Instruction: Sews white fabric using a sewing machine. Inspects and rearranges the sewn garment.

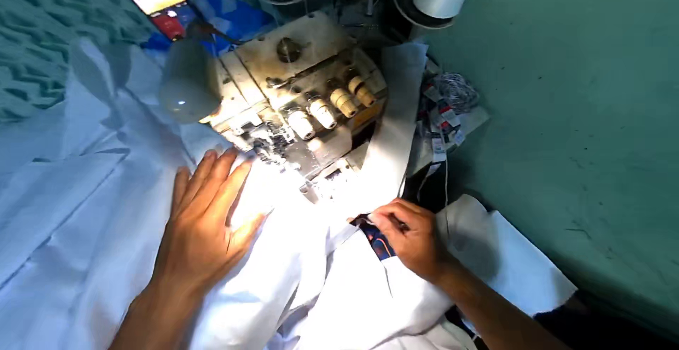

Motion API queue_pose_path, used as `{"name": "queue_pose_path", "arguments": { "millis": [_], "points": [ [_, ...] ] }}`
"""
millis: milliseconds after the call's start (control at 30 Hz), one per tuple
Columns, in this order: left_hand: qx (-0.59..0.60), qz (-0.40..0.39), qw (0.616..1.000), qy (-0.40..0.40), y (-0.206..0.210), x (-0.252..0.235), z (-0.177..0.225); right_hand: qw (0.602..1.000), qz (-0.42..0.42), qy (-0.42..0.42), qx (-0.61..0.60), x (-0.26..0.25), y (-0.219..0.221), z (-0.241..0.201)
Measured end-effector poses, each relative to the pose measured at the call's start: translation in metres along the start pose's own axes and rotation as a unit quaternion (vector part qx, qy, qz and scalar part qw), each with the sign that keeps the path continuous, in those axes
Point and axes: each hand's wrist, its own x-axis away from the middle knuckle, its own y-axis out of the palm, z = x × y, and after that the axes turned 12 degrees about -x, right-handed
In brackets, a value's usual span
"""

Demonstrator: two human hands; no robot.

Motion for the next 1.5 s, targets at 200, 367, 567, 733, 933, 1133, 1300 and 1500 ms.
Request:
{"name": "queue_pose_path", "arguments": {
  "millis": [200,367,567,733,933,1133,1300,1500],
  "points": [
    [0.164,0.045,0.984,0.051,0.008,0.059,0.121,0.990,0.063,-0.046,0.116,0.001,-0.035,0.009],
    [0.229,-0.285,0.922,0.128,0.075,0.100,0.202,0.979,-0.018,-0.078,0.189,-0.019,-0.018,0.007],
    [0.189,-0.246,0.946,0.095,0.094,0.109,0.217,0.996,0.035,0.027,0.078,0.006,-0.079,0.011],
    [0.261,-0.173,0.939,0.144,0.080,0.106,0.232,0.928,0.136,0.262,0.230,0.084,-0.169,0.052],
    [0.228,-0.318,0.882,0.261,0.100,0.096,0.269,0.855,0.109,0.416,0.288,0.165,-0.197,0.066],
    [0.086,-0.431,0.858,0.265,0.109,0.071,0.290,0.829,0.002,0.480,0.286,0.186,-0.158,0.065],
    [0.127,-0.418,0.836,0.333,0.117,0.055,0.322,0.838,0.020,0.423,0.345,0.214,-0.127,0.073],
    [-0.003,-0.597,0.750,0.285,0.135,0.045,0.333,0.852,0.048,0.427,0.298,0.218,-0.146,0.076]
  ]
}}
